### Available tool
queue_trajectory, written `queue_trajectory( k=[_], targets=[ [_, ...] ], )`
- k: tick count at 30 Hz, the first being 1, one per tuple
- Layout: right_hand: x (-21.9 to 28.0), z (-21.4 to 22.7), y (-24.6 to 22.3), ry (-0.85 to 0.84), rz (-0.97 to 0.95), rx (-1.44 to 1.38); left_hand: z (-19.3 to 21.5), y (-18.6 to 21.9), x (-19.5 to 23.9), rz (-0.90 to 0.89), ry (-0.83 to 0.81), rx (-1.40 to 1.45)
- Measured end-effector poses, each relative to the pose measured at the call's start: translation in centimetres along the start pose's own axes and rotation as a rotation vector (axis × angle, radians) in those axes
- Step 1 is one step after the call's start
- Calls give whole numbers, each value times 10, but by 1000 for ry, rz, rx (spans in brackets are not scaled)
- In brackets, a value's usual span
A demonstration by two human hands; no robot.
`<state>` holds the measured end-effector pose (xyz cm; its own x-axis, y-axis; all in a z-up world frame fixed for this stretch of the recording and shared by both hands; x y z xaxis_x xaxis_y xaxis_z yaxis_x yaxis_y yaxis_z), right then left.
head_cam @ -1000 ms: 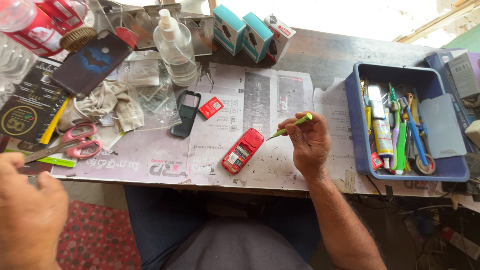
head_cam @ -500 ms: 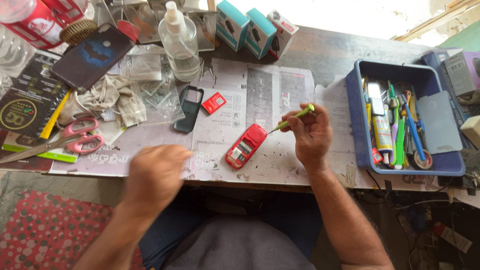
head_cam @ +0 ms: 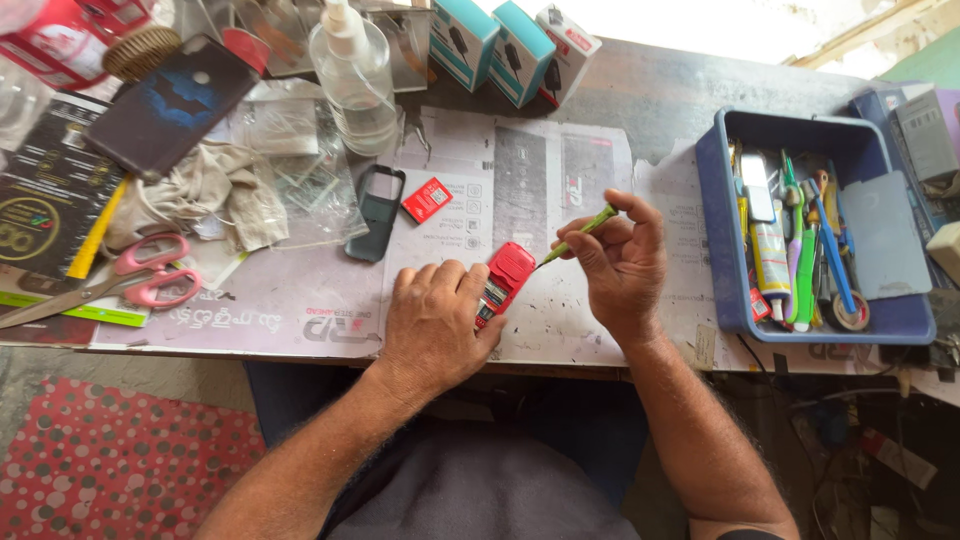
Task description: The person uses a green screwdriver to pry open the back cover of a red mobile phone. They remove the back cover, set it aside, and then detach the front keypad assembly from the phone body. The phone is left disassembled on the workbench.
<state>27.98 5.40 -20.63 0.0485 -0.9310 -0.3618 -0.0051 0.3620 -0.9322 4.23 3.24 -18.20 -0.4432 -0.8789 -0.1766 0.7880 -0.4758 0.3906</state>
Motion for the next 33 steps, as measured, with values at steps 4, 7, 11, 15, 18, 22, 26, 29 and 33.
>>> queue_trajectory(
  k=[4,7,11,15,18,22,26,29,33],
  targets=[
    [13,-3,-3,-24,27,6,-3,-1,0,33,56,-17],
    [17,8,2,-26,56,14,-14,-5,0,57,68,-21],
    [11,13,1,34,49,33,-14,-3,-11,48,27,-46],
    [11,12,0,9,71,71,-5,3,-13,55,5,-11],
    [14,8,2,-15,94,78,1,0,-4,58,14,31],
    [19,-1,-2,-75,143,139,1,-11,6,24,48,66],
    [20,-10,-6,-156,217,236,-9,-17,11,-4,72,93],
    [22,-13,-8,-178,234,258,-14,-20,14,-16,97,101],
    [26,-14,-11,-146,245,248,-16,-20,15,-16,115,94]
  ],
)
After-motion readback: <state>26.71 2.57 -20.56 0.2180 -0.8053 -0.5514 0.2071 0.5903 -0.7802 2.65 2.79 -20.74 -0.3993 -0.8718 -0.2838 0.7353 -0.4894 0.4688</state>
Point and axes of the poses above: each hand's wrist, its own x-axis away from the middle knuckle, its own z-axis out of the back of the hand, y = z × x, the point moved 1 cm from there along -x, towards the middle knuckle, and after that the axes turned 5 degrees about -x, right-handed, at the moved point
